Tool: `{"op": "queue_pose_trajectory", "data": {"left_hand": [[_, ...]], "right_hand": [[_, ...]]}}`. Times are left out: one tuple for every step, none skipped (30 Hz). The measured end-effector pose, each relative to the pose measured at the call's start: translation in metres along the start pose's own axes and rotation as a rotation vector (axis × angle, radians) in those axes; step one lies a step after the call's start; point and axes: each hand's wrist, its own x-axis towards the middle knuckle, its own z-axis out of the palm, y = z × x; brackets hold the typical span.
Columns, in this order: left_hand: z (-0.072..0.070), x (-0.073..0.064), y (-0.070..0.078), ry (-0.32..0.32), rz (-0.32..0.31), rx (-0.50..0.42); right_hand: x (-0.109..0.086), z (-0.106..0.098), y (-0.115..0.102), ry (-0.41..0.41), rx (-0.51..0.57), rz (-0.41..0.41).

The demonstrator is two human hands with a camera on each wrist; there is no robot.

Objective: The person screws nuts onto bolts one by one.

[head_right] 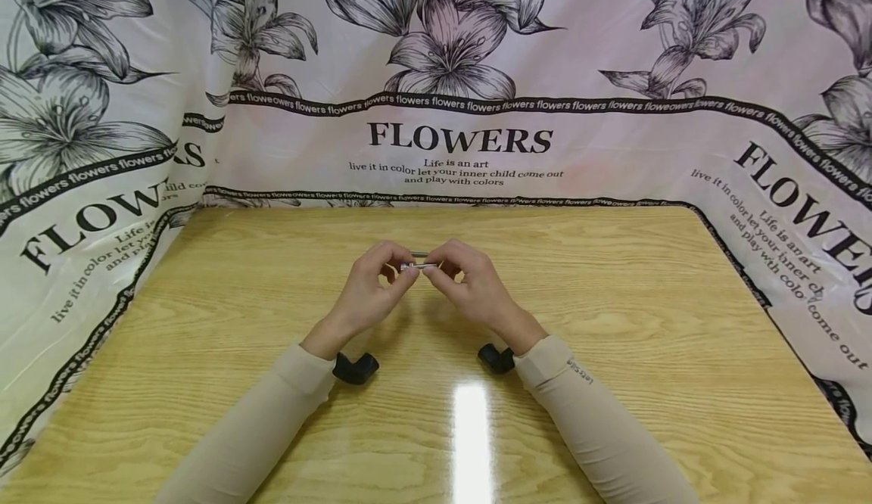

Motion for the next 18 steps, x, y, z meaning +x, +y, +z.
{"op": "queue_pose_trajectory", "data": {"left_hand": [[0.0001,-0.0001,0.0000,-0.002,-0.006,0.000],[0.0002,-0.0002,0.0000,-0.004,-0.012,-0.001],[0.0003,-0.0002,0.0000,-0.005,-0.017,-0.003],[0.0002,-0.0002,-0.0002,-0.003,-0.020,-0.006],[0.0001,-0.0001,-0.0004,0.001,-0.024,-0.008],[0.0001,0.0000,-0.0007,0.004,-0.028,-0.010],[0.0001,0.0000,-0.0009,0.006,-0.030,-0.014],[0.0000,-0.0001,-0.0009,0.006,-0.036,-0.016],[0.0000,-0.0002,-0.0013,0.005,-0.040,-0.018],[0.0001,-0.0002,-0.0015,0.004,-0.043,-0.019],[0.0001,-0.0004,-0.0015,0.001,-0.046,-0.018],[0.0002,-0.0005,-0.0014,-0.002,-0.044,-0.019],[0.0002,-0.0006,-0.0014,-0.003,-0.040,-0.018],[0.0003,-0.0005,-0.0013,-0.004,-0.032,-0.016],[0.0006,-0.0003,-0.0015,-0.002,-0.020,-0.015],[0.0007,0.0001,-0.0013,0.002,-0.005,-0.010],[0.0009,0.0005,-0.0011,0.006,0.010,-0.006],[0.0011,0.0009,-0.0011,0.011,0.027,-0.004]], "right_hand": [[-0.0001,-0.0002,0.0002,0.000,0.001,-0.004],[-0.0005,-0.0004,0.0012,-0.002,0.003,-0.007],[-0.0005,-0.0007,0.0017,-0.003,0.006,-0.012],[-0.0003,-0.0010,0.0015,-0.004,0.007,-0.015],[-0.0002,-0.0012,0.0015,-0.004,0.008,-0.018],[0.0000,-0.0012,0.0017,-0.005,0.009,-0.020],[0.0002,-0.0013,0.0019,-0.005,0.010,-0.020],[0.0003,-0.0013,0.0021,-0.004,0.010,-0.020],[0.0006,-0.0013,0.0021,-0.002,0.011,-0.021],[0.0007,-0.0012,0.0023,0.001,0.010,-0.020],[0.0007,-0.0010,0.0027,0.004,0.010,-0.021],[0.0007,-0.0009,0.0029,0.005,0.010,-0.022],[0.0006,-0.0010,0.0031,0.008,0.009,-0.019],[0.0006,-0.0010,0.0032,0.011,0.008,-0.018],[0.0005,-0.0010,0.0033,0.012,0.008,-0.017],[0.0003,-0.0011,0.0033,0.013,0.007,-0.015],[0.0001,-0.0013,0.0032,0.013,0.006,-0.013],[0.0001,-0.0015,0.0032,0.012,0.007,-0.012]]}}
